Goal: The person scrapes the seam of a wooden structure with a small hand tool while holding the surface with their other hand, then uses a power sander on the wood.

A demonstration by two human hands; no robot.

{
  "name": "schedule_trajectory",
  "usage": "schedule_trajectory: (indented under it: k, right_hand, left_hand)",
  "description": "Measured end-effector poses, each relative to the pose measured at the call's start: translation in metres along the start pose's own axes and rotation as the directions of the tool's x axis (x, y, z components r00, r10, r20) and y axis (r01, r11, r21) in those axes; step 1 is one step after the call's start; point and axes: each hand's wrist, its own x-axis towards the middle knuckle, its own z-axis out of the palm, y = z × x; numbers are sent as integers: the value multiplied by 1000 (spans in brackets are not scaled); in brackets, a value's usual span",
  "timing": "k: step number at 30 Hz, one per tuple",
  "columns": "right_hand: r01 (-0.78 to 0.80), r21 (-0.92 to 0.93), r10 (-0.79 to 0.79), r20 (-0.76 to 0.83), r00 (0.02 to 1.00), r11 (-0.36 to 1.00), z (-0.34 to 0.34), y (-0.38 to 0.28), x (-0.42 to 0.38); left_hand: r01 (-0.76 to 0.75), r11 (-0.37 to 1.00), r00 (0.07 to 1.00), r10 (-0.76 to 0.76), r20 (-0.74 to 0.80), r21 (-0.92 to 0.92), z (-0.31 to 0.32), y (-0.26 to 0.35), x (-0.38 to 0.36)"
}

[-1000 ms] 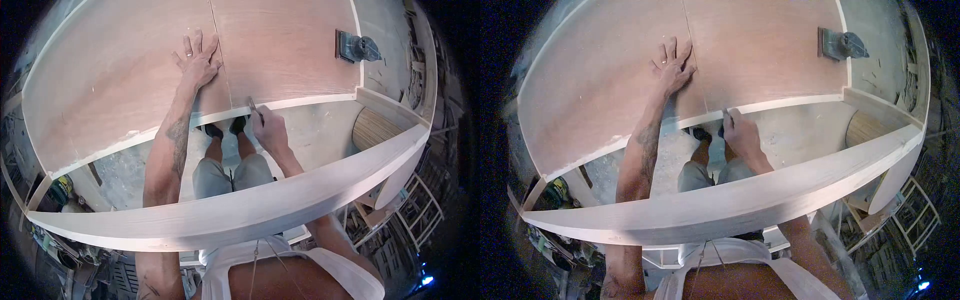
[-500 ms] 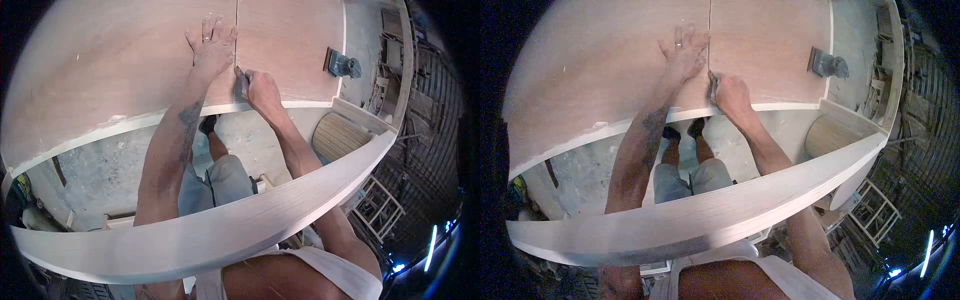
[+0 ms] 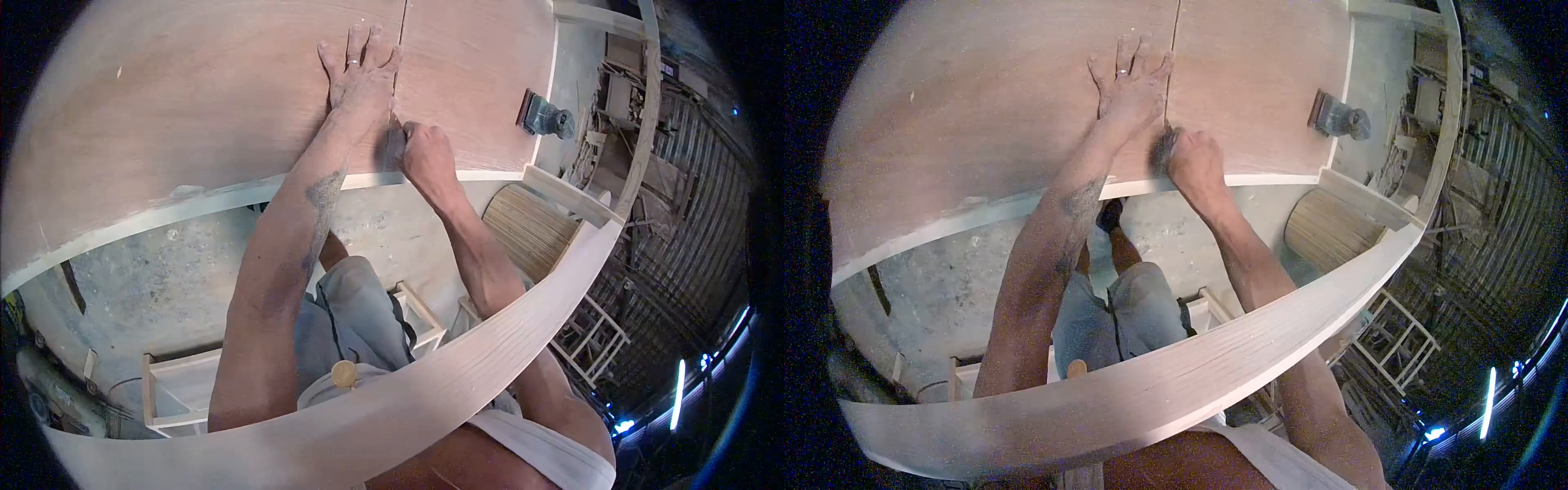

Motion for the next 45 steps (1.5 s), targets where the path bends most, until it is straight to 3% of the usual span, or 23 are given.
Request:
schedule_trajectory:
  k: [4, 7, 16, 19, 25, 28, 34, 37, 45]
  right_hand:
    - [-110, -47, 116, 151, 982, 993, -7, -15, 3]
    - [18, -46, -20, -51, 998, 999, 2, -14, -2]
    - [-139, 123, 130, 78, 989, 983, 17, -7, -7]
    - [-99, 49, 96, 68, 993, 994, 15, -8, -10]
    - [-271, 98, 262, 96, 960, 957, 13, -21, -26]
    - [-144, 84, 138, 73, 988, 986, 6, -13, -23]
    - [-214, 180, 211, 35, 977, 960, -11, -18, -30]
    - [-157, 182, 153, 35, 988, 971, -3, -12, -26]
    - [-131, 42, 128, 60, 990, 990, 13, -6, -25]
  left_hand:
    - [16, 1000, 1000, -16, 2, -6, 4, 1, 1]
    - [26, 999, 999, -25, 48, -19, -2, 3, 1]
    - [41, 999, 996, -39, 82, -29, -9, 1, 4]
    - [47, 998, 996, -43, 81, -43, -11, 3, 2]
    - [46, 998, 998, -44, 43, -50, -7, 1, 3]
    - [33, 998, 999, -32, 23, -53, -3, 1, 1]
    - [29, 999, 1000, -28, 13, -34, 0, 1, 0]
    - [33, 999, 999, -31, 44, -31, -2, 1, 1]
    - [36, 999, 998, -35, 53, -10, -1, 1, 2]
